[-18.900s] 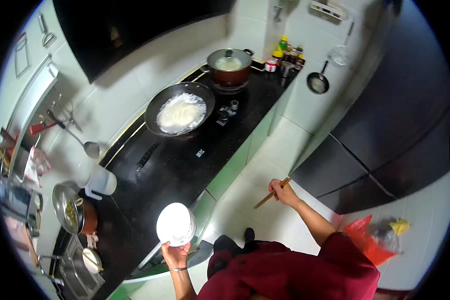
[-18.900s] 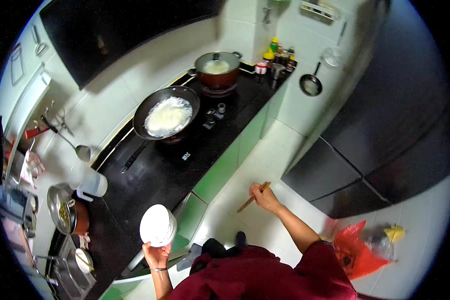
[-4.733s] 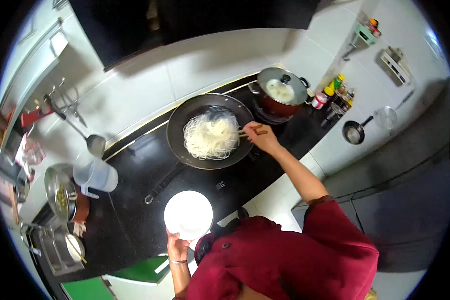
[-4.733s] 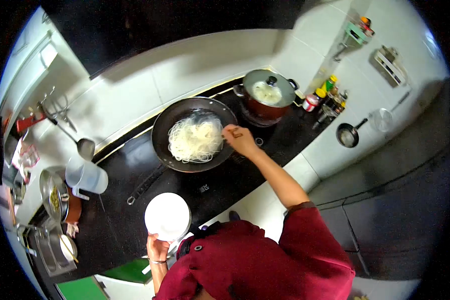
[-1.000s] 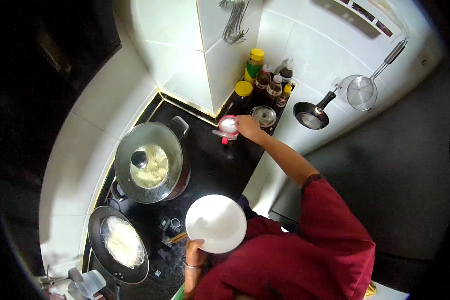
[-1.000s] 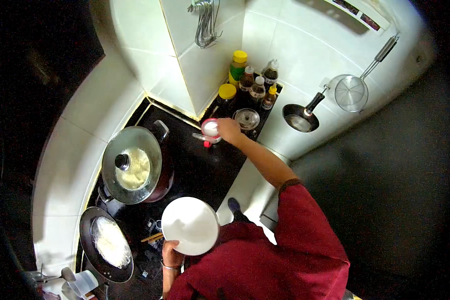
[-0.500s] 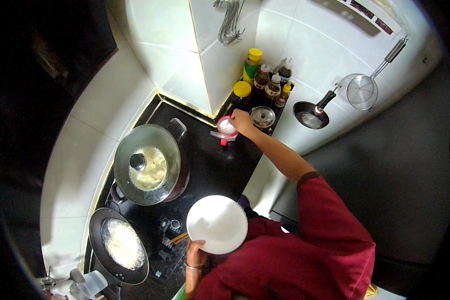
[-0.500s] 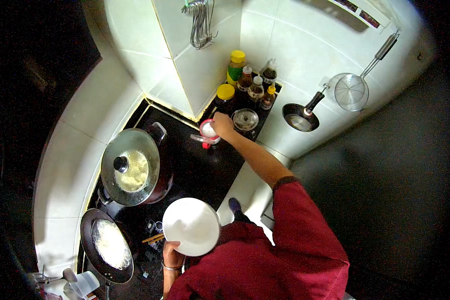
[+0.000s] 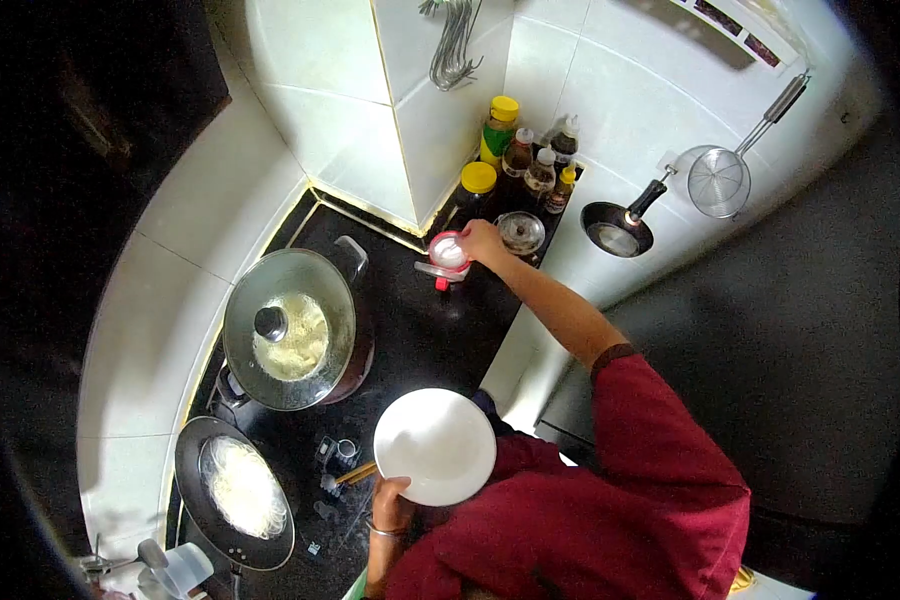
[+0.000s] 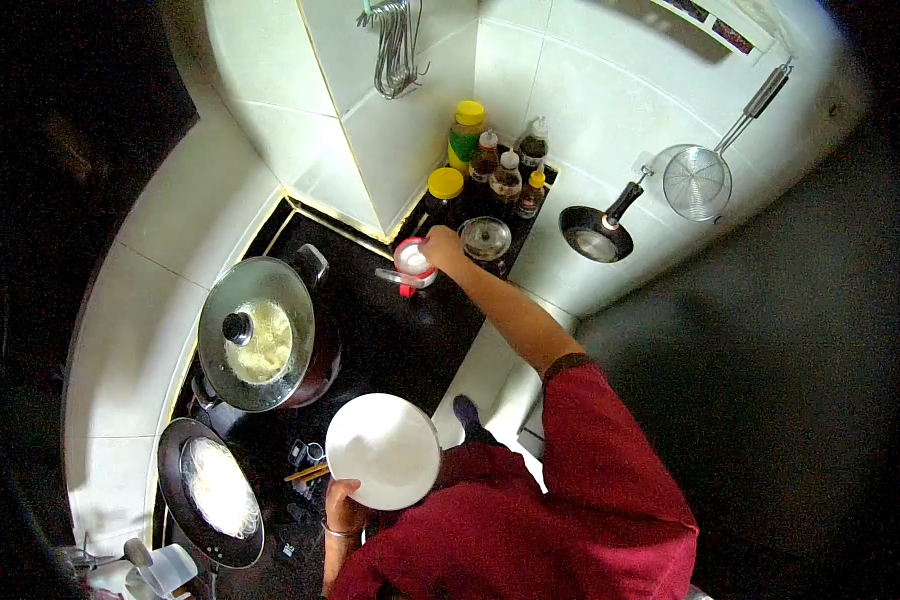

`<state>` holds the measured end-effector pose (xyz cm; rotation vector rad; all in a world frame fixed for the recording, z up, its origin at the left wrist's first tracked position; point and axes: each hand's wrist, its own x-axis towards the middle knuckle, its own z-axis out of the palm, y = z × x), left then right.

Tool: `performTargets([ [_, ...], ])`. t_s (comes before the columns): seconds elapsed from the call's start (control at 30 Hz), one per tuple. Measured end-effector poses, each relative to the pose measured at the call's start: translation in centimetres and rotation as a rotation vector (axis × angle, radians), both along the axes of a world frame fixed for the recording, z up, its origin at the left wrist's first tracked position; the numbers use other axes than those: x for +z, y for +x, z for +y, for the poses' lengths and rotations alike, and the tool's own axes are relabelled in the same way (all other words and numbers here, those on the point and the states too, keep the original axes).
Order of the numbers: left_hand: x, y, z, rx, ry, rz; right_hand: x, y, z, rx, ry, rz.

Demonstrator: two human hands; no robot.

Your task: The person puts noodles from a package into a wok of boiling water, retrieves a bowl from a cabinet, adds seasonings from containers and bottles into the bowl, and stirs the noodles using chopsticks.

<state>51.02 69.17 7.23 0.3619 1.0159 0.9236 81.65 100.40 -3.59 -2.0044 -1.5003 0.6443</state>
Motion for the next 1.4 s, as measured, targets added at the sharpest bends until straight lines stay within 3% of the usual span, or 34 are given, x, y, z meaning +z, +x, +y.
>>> performTargets([
  [0.07, -0.6, -0.6, -0.2, -0.065, 0.016, 0.125, -1.2, -0.4, 0.1, 0.093, 0.262, -0.125],
  [0.3, -1.2, -0.5, -0.5, -0.004, 0.011, 0.029, 3.5, 0.1, -2.4, 0.454, 0.362, -0.2],
  [0.53, -0.4, -0.1, -0.2, -0.009, 0.034, 0.05, 4.0, 1.4, -3.1, 0.467, 0.39, -0.19],
  [0.6, -0.4, -0.1, -0.2, 0.003, 0.05, 0.038, 4.7, 1.8, -3.2, 0.365, 0.242, 0.096],
  [0.7, -0.5, -0.1, -0.4, 0.017, 0.021, 0.038, 4.2, 2.5, -2.7, 0.32, 0.178, 0.198],
  [0.83, -0.2, 0.0, -0.1, 0.014, 0.025, 0.038, 3.9, 2.3, -2.8, 0.299, 0.151, 0.158],
  [0.9, -0.2, 0.1, -0.1, 0.005, 0.031, 0.034, 3.8, 1.8, -2.9, 0.321, 0.415, -0.086],
  [1.13, -1.1, 0.0, -0.2, 0.011, 0.053, 0.02, 2.1, 0.9, -2.4, 0.396, 0.326, -0.145],
  [1.23, -1.4, -0.3, -0.4, 0.012, 0.04, 0.034, 2.0, 0.7, -2.4, 0.346, 0.36, -0.109],
  [1.33, -0.4, 0.0, -0.3, -0.005, 0.025, 0.051, 2.7, 1.8, -2.7, 0.178, 0.223, 0.058],
  [1.4, 0.0, 0.4, 0.0, -0.017, 0.022, 0.054, 2.0, 2.6, -2.5, -0.03, 0.109, 0.49],
])
